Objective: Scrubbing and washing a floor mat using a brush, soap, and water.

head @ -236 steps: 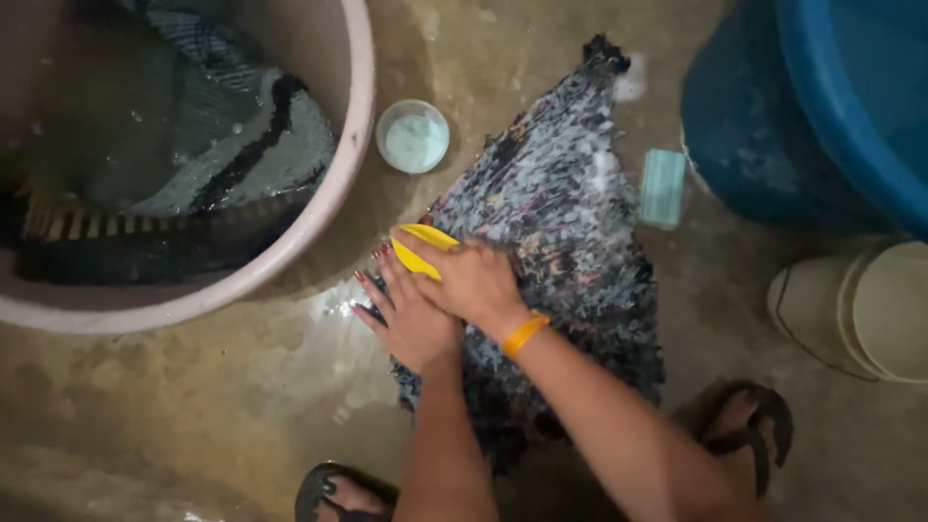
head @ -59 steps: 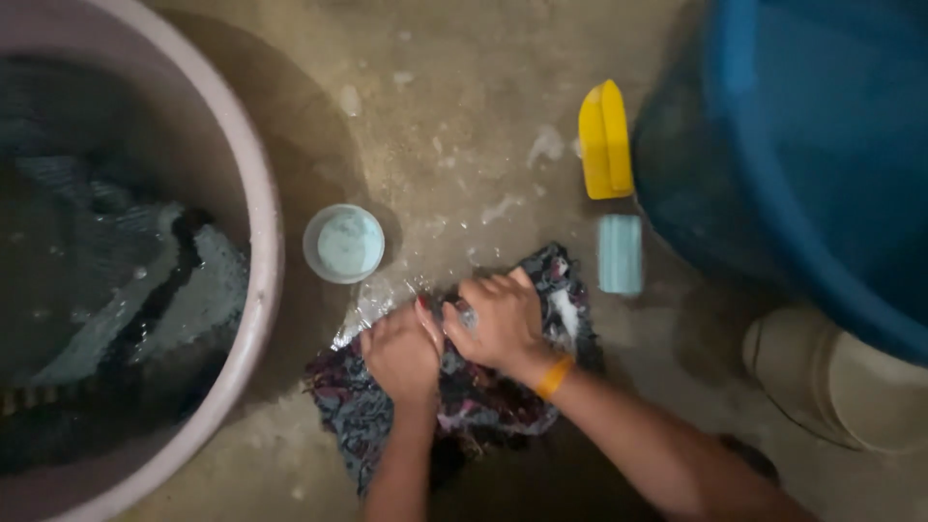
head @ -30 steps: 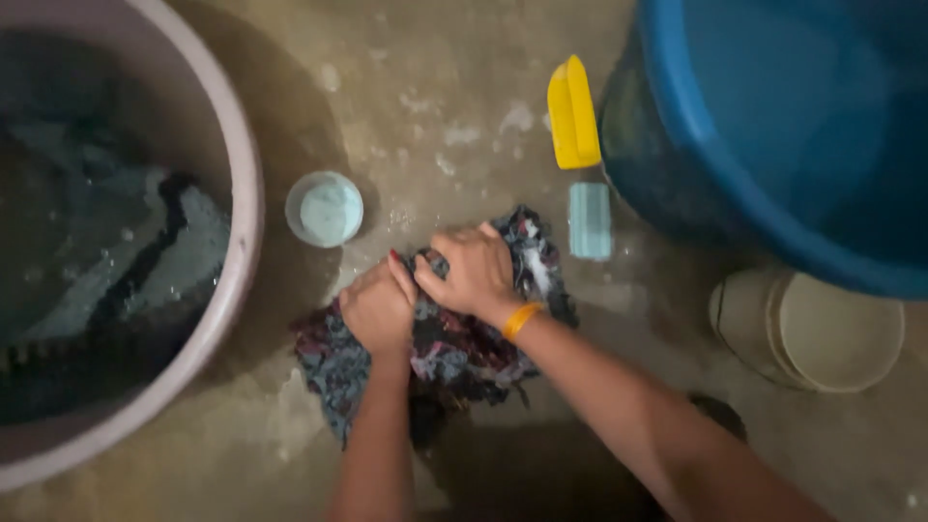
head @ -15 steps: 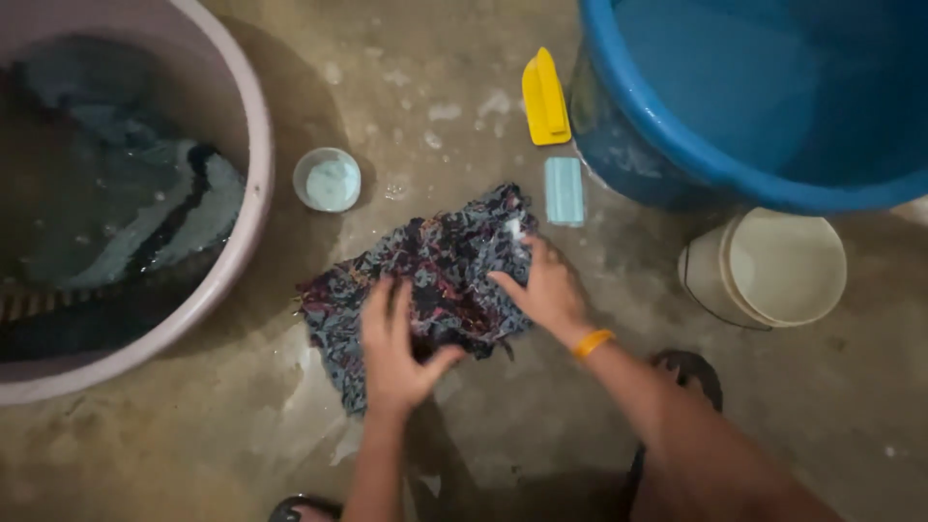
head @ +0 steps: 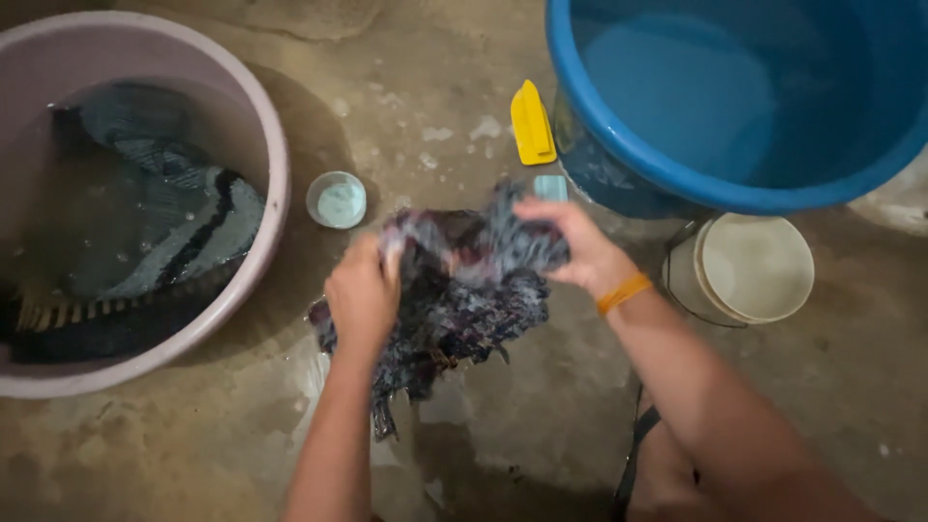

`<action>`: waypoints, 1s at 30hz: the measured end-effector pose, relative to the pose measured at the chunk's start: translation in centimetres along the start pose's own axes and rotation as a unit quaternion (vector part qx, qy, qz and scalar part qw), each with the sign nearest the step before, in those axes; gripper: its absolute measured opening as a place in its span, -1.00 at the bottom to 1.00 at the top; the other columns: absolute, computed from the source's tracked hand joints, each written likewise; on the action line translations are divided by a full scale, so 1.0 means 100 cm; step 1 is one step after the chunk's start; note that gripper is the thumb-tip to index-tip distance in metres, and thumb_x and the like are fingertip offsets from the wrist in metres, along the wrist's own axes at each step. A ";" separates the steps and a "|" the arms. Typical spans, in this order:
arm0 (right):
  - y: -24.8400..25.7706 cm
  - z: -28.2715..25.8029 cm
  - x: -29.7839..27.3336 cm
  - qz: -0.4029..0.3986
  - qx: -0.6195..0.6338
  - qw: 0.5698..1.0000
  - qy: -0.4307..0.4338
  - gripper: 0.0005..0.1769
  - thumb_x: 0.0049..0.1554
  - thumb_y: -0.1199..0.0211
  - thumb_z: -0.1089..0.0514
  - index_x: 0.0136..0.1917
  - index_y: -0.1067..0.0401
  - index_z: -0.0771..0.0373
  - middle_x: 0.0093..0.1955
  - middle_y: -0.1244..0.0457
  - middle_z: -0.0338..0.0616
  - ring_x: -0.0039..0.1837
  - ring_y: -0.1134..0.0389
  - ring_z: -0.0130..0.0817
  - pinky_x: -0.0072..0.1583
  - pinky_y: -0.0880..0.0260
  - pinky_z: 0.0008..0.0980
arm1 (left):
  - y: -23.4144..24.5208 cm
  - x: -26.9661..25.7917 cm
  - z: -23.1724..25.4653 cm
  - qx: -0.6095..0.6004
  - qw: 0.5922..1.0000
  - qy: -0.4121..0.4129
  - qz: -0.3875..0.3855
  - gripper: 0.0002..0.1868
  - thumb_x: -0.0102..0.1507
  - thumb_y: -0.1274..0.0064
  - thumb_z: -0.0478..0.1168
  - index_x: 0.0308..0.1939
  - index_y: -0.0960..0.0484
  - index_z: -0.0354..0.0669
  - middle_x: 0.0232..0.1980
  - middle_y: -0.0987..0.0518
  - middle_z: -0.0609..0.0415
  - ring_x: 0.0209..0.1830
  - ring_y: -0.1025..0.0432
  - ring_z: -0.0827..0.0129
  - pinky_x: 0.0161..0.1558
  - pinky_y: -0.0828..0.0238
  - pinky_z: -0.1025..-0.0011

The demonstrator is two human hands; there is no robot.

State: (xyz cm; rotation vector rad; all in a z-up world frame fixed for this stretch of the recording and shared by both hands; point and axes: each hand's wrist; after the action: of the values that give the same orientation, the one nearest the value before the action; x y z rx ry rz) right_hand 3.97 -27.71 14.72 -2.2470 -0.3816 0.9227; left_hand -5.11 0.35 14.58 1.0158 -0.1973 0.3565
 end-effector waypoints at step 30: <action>0.034 0.047 -0.006 -0.143 -0.800 0.478 -0.332 -0.55 0.02 -0.40 -0.13 -0.11 -0.50 0.32 -0.24 -0.33 -0.15 -0.23 -0.32 -0.22 -0.11 -0.43 -0.04 | 0.002 -0.047 0.032 -0.071 0.839 -0.041 -0.537 -0.49 -0.08 -0.40 0.18 -0.12 -0.72 0.14 -0.28 -0.70 0.08 -0.25 -0.62 0.15 -0.15 -0.52 0.17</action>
State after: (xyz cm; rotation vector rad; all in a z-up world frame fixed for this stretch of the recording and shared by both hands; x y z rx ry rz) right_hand 0.26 -28.27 10.23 -2.7085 -2.9395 1.4510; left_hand -9.50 -3.24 14.91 0.8506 0.2839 -0.7253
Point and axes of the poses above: each hand's wrist, its own x-axis towards the middle knuckle, its own y-axis out of the back of the hand, z = x × y
